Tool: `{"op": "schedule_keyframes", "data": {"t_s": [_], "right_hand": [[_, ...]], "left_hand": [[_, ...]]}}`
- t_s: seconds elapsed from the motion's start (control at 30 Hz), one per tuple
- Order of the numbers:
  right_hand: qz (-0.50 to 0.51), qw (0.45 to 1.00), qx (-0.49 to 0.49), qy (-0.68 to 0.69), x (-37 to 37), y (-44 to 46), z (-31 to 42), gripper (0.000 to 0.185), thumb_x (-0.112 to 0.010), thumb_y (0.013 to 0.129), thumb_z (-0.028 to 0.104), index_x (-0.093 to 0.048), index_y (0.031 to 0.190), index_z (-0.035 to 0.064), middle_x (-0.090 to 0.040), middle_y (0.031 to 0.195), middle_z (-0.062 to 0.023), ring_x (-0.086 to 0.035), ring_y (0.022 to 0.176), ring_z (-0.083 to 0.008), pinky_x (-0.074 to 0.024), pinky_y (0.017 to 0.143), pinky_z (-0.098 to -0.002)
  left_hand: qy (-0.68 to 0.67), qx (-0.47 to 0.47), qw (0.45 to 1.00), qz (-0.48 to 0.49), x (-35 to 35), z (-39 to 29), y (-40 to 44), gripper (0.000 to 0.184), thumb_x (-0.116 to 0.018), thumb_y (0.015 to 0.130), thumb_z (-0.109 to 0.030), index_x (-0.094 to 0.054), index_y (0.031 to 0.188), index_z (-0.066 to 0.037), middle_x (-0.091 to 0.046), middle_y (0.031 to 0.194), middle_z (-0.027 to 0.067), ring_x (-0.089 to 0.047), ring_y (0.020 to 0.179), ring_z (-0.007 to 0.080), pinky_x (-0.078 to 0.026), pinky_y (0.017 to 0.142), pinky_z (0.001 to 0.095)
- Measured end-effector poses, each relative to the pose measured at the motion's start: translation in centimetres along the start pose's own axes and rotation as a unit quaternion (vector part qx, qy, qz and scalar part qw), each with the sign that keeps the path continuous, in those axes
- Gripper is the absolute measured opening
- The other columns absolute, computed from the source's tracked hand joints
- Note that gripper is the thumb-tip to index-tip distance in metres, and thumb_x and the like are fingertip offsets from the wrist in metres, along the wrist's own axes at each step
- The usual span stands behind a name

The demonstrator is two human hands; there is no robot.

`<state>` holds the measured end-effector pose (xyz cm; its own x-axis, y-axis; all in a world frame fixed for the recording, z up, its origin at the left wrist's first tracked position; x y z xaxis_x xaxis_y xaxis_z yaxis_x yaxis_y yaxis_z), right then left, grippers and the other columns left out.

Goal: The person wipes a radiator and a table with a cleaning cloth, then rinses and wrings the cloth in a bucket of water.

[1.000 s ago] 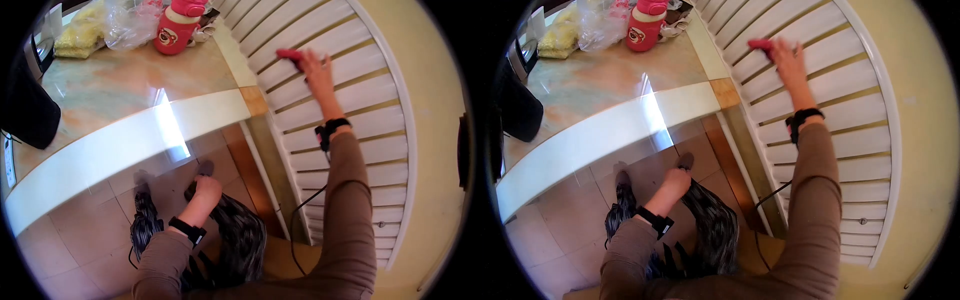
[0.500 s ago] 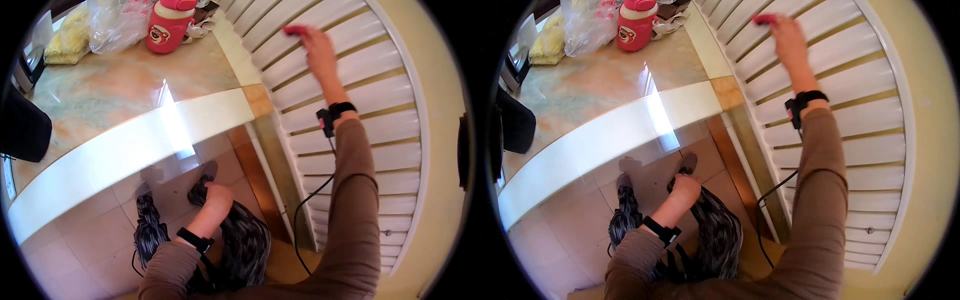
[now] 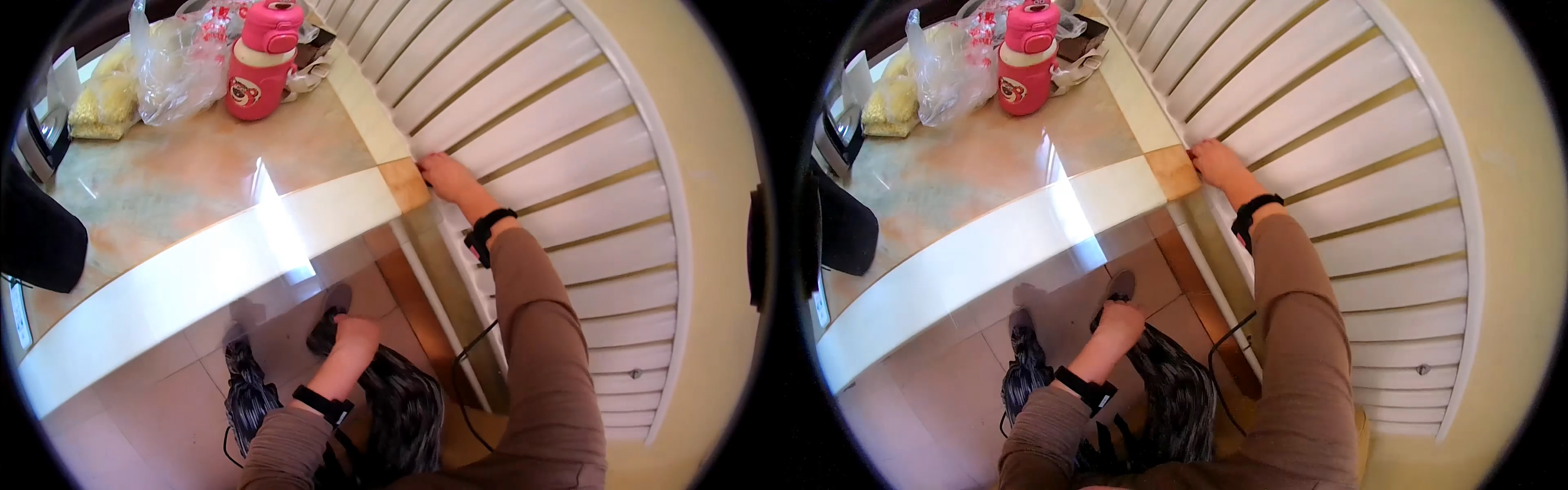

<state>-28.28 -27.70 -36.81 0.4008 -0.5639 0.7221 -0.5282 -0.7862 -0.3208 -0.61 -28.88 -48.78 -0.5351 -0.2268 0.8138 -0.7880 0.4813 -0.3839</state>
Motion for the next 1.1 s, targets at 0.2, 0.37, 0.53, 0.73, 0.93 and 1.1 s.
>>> {"op": "schedule_keyframes", "data": {"t_s": [0.2,0.37,0.53,0.73,0.93,1.1], "right_hand": [[-0.035,0.966,-0.117,0.229,-0.7,-8.5,1.7,0.027,-0.053,0.082,0.011,-0.061,0.107,0.0055,-0.059,0.110,-0.0094,-0.052,0.108,-0.0273,-0.0407,0.095,-0.0361],[-0.097,0.961,-0.130,0.225,0.5,-17.5,7.0,0.026,-0.052,0.085,0.013,-0.060,0.108,0.0050,-0.057,0.117,-0.0106,-0.051,0.109,-0.0287,-0.0399,0.096,-0.0367],[0.254,0.898,-0.178,0.312,-4.0,-24.6,11.4,0.026,-0.059,0.077,0.015,-0.065,0.101,0.0046,-0.058,0.116,-0.0072,-0.057,0.099,-0.0293,-0.0463,0.084,-0.0399],[0.122,0.615,-0.289,0.723,-0.2,-27.2,14.2,0.032,-0.063,0.078,0.000,-0.059,0.108,0.0070,-0.061,0.090,-0.0020,-0.056,0.081,-0.0121,-0.0465,0.070,-0.0242],[0.217,0.432,-0.160,0.860,9.5,-22.2,19.9,0.026,-0.061,0.087,0.014,-0.060,0.113,0.0089,-0.059,0.087,0.0047,-0.046,0.067,-0.0008,-0.0377,0.058,-0.0159],[0.026,0.712,-0.324,0.622,-1.3,-23.5,14.7,0.040,-0.051,0.092,0.035,-0.055,0.121,0.0079,-0.061,0.111,-0.0094,-0.058,0.105,-0.0205,-0.0458,0.086,-0.0327]], "left_hand": [[0.001,0.012,1.000,-0.027,0.0,3.1,-1.5,0.033,-0.056,0.085,-0.024,-0.057,0.112,-0.005,-0.064,0.101,0.0136,-0.063,0.090,0.0307,-0.049,0.071,0.0421],[-0.016,0.045,0.998,-0.033,1.1,5.8,-3.3,0.040,-0.058,0.084,-0.033,-0.056,0.112,-0.005,-0.064,0.101,0.0161,-0.062,0.093,0.0324,-0.049,0.076,0.0431],[-0.018,0.047,0.997,-0.065,3.3,5.7,-4.9,0.028,-0.060,0.082,-0.023,-0.056,0.103,-0.007,-0.067,0.090,0.0111,-0.064,0.088,0.0296,-0.048,0.077,0.0433],[-0.168,-0.110,0.961,-0.192,6.4,2.2,-5.1,0.067,-0.067,0.078,-0.038,-0.041,0.131,-0.005,-0.052,0.124,0.0185,-0.049,0.115,0.0351,-0.041,0.095,0.0435],[-0.281,-0.158,0.946,-0.045,5.0,-2.5,-4.1,0.064,-0.068,0.073,-0.044,-0.051,0.126,-0.013,-0.062,0.108,0.0192,-0.058,0.101,0.0357,-0.045,0.086,0.0405],[-0.364,-0.145,0.915,-0.095,6.0,-1.5,-3.5,0.044,-0.059,0.081,-0.046,-0.062,0.108,-0.011,-0.064,0.095,0.0193,-0.061,0.090,0.0366,-0.047,0.078,0.0418]]}}
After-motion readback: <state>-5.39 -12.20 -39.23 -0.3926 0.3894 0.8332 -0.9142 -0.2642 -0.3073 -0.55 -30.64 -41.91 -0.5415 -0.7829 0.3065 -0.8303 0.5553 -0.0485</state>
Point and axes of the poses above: each hand's wrist, its own y-axis towards the middle knuckle, its own x-axis out of the back of the hand, z = x × y, the point moved 10 cm from there along y, towards the middle knuckle
